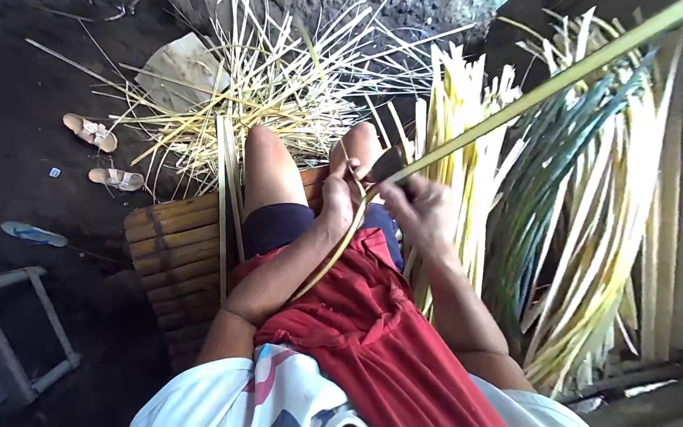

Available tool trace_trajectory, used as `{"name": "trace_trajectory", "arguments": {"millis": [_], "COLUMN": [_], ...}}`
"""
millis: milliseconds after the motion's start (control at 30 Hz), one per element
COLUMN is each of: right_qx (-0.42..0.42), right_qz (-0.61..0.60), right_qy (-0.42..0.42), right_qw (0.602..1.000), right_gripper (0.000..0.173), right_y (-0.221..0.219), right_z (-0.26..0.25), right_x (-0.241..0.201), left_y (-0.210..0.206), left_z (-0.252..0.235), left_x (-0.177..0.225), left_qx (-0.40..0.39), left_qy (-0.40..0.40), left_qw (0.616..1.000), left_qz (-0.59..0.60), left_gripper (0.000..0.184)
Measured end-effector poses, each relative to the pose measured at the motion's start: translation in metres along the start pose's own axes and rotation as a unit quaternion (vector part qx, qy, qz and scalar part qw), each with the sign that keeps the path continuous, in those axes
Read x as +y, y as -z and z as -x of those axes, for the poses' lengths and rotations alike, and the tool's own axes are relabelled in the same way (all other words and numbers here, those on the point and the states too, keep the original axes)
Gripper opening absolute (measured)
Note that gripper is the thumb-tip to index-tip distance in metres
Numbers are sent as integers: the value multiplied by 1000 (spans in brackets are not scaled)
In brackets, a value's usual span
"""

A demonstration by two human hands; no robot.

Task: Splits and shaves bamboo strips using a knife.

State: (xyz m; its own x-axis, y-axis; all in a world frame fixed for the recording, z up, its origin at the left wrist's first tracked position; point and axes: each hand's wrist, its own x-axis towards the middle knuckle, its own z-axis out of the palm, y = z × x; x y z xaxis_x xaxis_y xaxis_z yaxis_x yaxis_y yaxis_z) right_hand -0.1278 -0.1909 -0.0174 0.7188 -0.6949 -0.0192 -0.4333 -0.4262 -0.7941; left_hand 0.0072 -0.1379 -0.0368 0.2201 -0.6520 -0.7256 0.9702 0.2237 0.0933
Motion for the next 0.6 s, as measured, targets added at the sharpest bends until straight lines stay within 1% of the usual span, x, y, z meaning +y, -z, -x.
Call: {"name": "trace_trajectory", "arguments": {"millis": [33,100,133,167,200,233,267,300,333,367,400,433,500,533,600], "right_qx": [-25,-73,-86,-82,-61,-24,17,49,71,88,83,61,20,6,-42], "right_qz": [-24,-147,-194,-208,-181,-117,-46,1,5,-20,-45,-41,17,36,-3], "right_qy": [6,4,14,37,63,76,71,49,20,1,-2,9,72,110,169], "right_qw": [999,987,977,974,980,990,996,998,997,996,995,997,997,993,985], "right_gripper": [35,28,27,28,30,34,38,40,38,33,29,29,32,36,38], "right_y": [-5,6,16,23,27,29,29,30,29,24,16,3,-24,-31,-21], "right_z": [10,29,37,41,40,34,26,18,11,5,3,6,18,26,43], "right_x": [1,-4,-9,-12,-14,-13,-10,-5,-3,-1,-1,-1,-4,-8,-15], "left_y": [1,12,19,23,26,29,33,34,33,31,31,32,34,36,42], "left_z": [-4,-15,-20,-23,-24,-21,-16,-7,1,9,13,11,-3,-13,-27], "left_x": [3,11,15,17,17,13,9,7,5,3,2,2,7,12,24], "left_qx": [36,80,96,98,74,12,-79,-160,-199,-205,-188,-163,-112,-87,-7], "left_qy": [-21,-34,-36,-38,-40,-38,-29,-5,27,49,63,69,38,22,-19], "left_qw": [999,996,994,994,996,998,992,979,970,968,972,980,992,996,1000], "left_qz": [17,23,22,15,-7,-48,-96,-129,-134,-138,-122,-89,-39,-5,19], "left_gripper": [42,42,41,42,42,42,40,39,40,41,42,45,46,49,47]}}
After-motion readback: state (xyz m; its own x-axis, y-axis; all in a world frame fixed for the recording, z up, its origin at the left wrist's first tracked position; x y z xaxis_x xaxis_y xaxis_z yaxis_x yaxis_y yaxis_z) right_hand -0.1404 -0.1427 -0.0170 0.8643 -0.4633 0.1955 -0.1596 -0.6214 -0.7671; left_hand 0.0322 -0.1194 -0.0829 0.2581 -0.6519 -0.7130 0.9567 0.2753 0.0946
